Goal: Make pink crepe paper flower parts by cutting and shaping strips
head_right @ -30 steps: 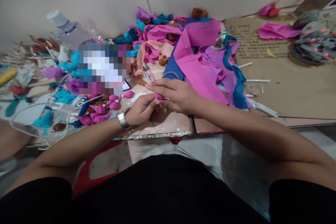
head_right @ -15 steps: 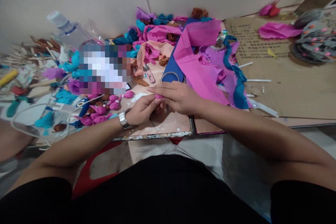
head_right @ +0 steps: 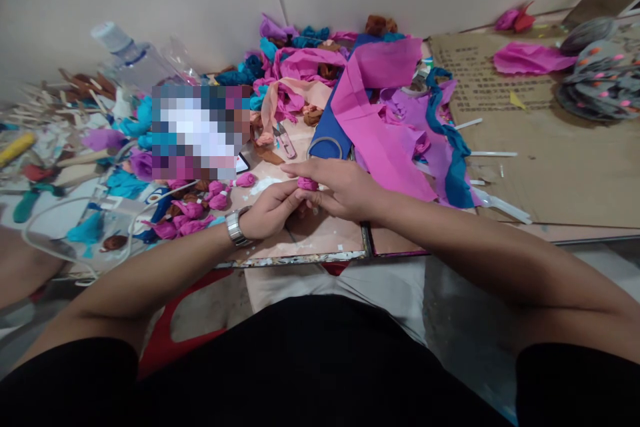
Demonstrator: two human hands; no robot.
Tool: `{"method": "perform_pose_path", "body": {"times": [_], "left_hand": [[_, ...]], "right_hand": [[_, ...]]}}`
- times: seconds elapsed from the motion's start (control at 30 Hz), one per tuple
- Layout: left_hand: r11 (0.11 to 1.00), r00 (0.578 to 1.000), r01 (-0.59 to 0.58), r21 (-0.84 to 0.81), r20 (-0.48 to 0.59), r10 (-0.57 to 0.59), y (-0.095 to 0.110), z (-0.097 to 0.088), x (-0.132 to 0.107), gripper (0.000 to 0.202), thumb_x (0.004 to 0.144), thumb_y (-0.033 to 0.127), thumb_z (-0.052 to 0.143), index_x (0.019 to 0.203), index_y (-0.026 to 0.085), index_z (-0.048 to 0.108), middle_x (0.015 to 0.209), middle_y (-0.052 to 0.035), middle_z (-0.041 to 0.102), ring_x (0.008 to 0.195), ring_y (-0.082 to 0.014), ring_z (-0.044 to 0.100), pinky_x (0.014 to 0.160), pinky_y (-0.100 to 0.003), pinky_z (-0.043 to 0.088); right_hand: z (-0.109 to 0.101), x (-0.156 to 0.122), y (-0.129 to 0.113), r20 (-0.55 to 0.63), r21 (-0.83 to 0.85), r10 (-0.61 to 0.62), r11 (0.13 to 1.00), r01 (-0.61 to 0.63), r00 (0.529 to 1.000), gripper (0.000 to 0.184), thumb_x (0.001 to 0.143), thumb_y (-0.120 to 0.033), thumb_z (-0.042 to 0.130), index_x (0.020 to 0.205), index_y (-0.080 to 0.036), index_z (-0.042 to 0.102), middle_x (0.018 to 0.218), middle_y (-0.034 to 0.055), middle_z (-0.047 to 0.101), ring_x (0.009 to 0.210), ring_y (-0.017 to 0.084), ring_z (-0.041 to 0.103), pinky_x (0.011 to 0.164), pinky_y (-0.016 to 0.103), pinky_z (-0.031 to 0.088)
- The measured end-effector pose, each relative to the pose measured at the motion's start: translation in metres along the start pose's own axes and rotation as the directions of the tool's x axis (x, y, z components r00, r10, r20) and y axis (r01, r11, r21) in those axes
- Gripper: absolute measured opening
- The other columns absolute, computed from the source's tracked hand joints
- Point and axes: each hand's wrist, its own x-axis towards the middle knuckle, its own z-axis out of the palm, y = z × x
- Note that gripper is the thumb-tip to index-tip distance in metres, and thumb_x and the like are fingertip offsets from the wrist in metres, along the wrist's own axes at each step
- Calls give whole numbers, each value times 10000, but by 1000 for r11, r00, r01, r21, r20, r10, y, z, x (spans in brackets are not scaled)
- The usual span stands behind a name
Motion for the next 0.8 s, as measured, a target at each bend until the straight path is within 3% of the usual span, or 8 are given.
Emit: {"method": "perform_pose_path", "body": {"times": [0.17,0.23,0.43,0.63,0.8], "left_hand": [[992,999,51,-112,-3,-52,2,2,0,434,1092,557,498,995,166,659,790,-24,666,681,-137,599,666,-275,493],[995,999,51,-88,-15,-52,3,2,0,439,1092,567,491,969,171,635,774,-15,649,674,-133,591,676,-278,488],[979,998,53,197,29,-60,12,1,2,425,1114,490,449,880,172,607,729,2,615,645,-123,548,652,-268,431],[906,997,-39,421,82,4,19,6,2,405,1098,403,462,798,169,601,689,-8,624,599,-118,501,605,-273,355],[853,995,-85,515,90,45,17,11,1,390,1084,352,459,799,166,650,709,-30,671,609,-135,538,615,-292,359]], "right_hand": [[2,0,0,10,-7,46,999,-46,999,509,1098,-398,570,1598,-307,528,1442,63,720,1277,227,717,1051,377,590],[1,1,-1,17,1,28,1000,-28,999,541,1095,-452,569,1607,-289,512,1461,84,704,1290,241,706,1069,393,580],[-3,5,-6,-13,111,4,994,-2,1000,781,1073,-699,436,1647,-170,424,1594,212,553,1493,353,524,1220,589,437],[2,6,-13,-2,283,13,959,-12,1000,877,1007,-828,412,1667,-250,413,1632,157,523,1505,355,504,1242,574,419],[8,5,-18,3,414,43,909,-41,999,929,974,-885,371,1646,-249,454,1618,124,543,1530,349,474,1300,545,341]]}}
